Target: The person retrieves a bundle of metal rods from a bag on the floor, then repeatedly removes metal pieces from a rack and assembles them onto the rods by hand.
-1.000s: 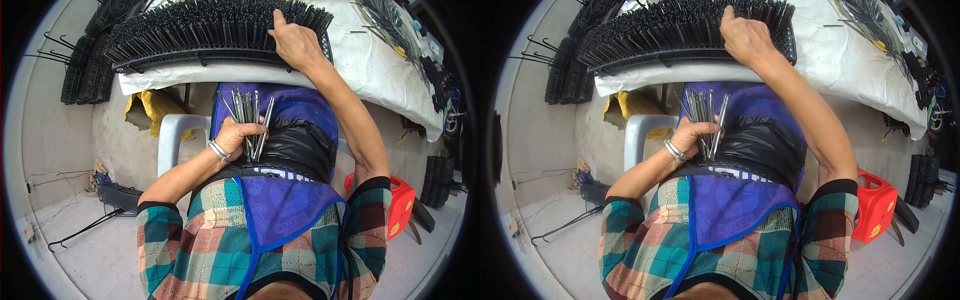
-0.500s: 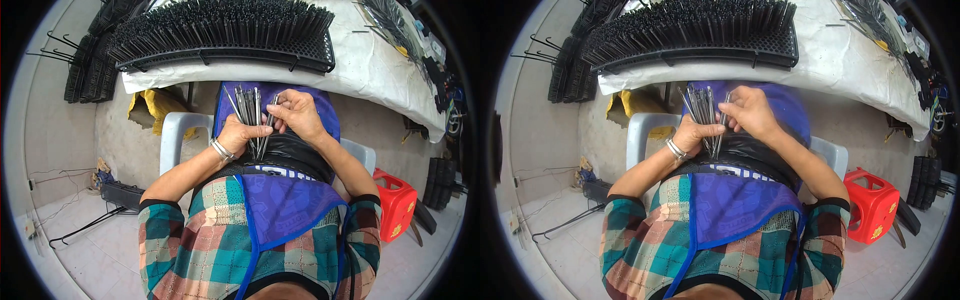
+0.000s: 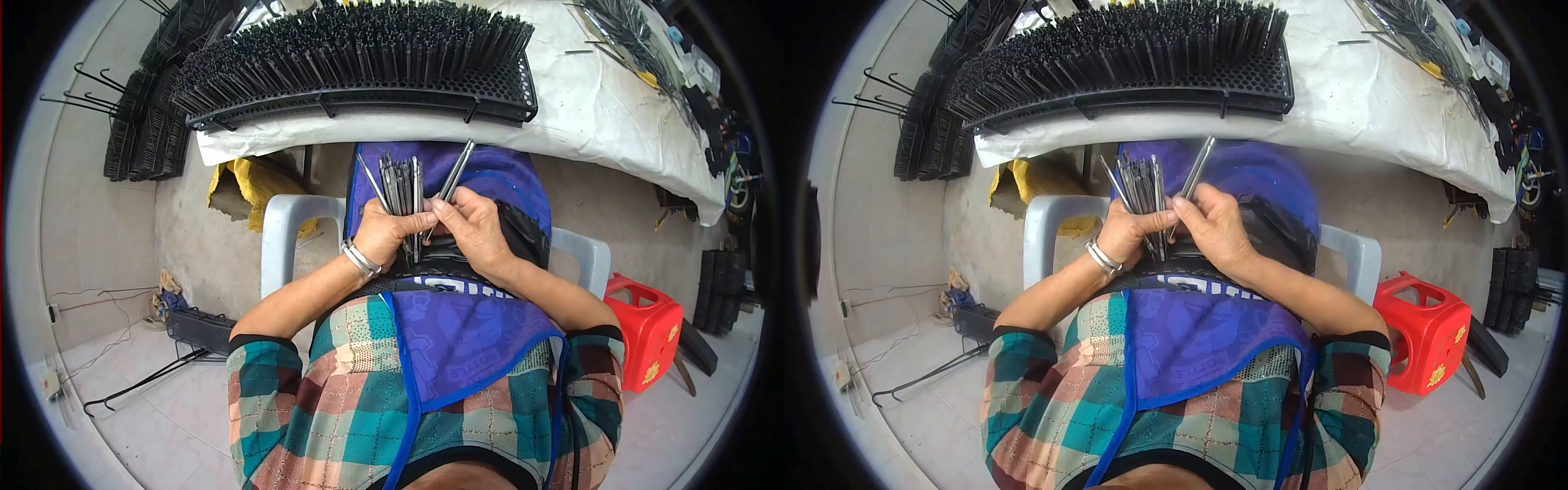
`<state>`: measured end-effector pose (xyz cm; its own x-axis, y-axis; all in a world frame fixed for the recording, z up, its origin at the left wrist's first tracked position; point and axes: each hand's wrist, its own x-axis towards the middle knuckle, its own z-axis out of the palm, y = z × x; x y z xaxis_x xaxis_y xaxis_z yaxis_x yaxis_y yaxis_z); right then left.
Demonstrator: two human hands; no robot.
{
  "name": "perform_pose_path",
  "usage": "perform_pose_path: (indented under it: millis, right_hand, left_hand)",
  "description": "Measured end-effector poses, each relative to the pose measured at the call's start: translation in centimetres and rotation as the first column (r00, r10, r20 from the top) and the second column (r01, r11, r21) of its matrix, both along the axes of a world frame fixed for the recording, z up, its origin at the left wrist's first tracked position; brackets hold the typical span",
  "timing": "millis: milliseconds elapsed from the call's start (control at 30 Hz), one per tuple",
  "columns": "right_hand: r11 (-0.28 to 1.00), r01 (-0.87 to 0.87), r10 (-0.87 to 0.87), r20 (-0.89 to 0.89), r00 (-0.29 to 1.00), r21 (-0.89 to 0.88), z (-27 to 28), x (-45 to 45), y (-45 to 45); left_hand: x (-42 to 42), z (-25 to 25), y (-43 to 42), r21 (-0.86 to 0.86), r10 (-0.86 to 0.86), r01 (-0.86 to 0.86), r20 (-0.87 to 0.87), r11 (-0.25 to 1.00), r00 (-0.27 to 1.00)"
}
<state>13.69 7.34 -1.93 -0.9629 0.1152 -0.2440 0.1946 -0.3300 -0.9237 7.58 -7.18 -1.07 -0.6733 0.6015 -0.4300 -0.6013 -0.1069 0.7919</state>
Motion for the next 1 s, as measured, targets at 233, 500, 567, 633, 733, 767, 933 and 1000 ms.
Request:
perform_pose_path:
  millis: [233, 500, 567, 633, 733, 767, 933, 1000]
  right_hand:
    - [0.962, 0.258, -0.229, -0.241, 0.943, 0.096, 7.1, -1.4, 3.4]
    - [0.959, 0.172, -0.180, 0.014, 0.984, 0.226, 1.1, -3.9, 7.7]
    - [0.971, 0.217, -0.219, 0.006, 0.976, 0.097, 2.4, -3.6, 7.1]
    - [0.906, 0.348, -0.271, -0.302, 0.914, 0.240, 6.0, -3.0, 5.5]
    - [0.953, 0.232, -0.238, 0.005, 0.971, 0.197, 0.9, -4.1, 6.9]
    - [0.991, 0.103, -0.064, 0.380, 0.923, -0.084, -0.3, -4.2, 8.0]
    - [0.988, 0.154, -0.152, 0.047, 0.987, -0.025, 1.8, -1.8, 3.9]
    - [0.993, 0.093, -0.086, 0.092, 0.992, -0.077, 0.7, -0.8, 2.6]
  left_hand:
    - [-0.3, -0.3, 0.0, 0.050, -0.048, 0.045, 0.067, 0.998, 0.997]
    - [-0.7, -0.3, -0.1, 0.098, -0.117, 0.105, 0.125, 0.990, 0.985]
    - [-0.7, -0.4, -0.1, 0.082, -0.097, 0.087, 0.120, 0.993, 0.988]
    - [-0.9, -0.8, 0.0, 0.085, -0.094, 0.083, 0.125, 0.993, 0.988]
    - [-0.9, -0.7, 0.2, 0.118, -0.045, 0.020, 0.210, 0.993, 0.977]
    - [-0.9, -0.7, 0.0, 0.118, -0.033, 0.006, 0.229, 0.993, 0.973]
    - [-1.5, -1.2, -0.2, 0.093, 0.042, -0.045, 0.027, 0.995, 0.999]
    - [-1.3, -0.3, 0.4, 0.060, 0.110, -0.112, 0.041, 0.992, 0.993]
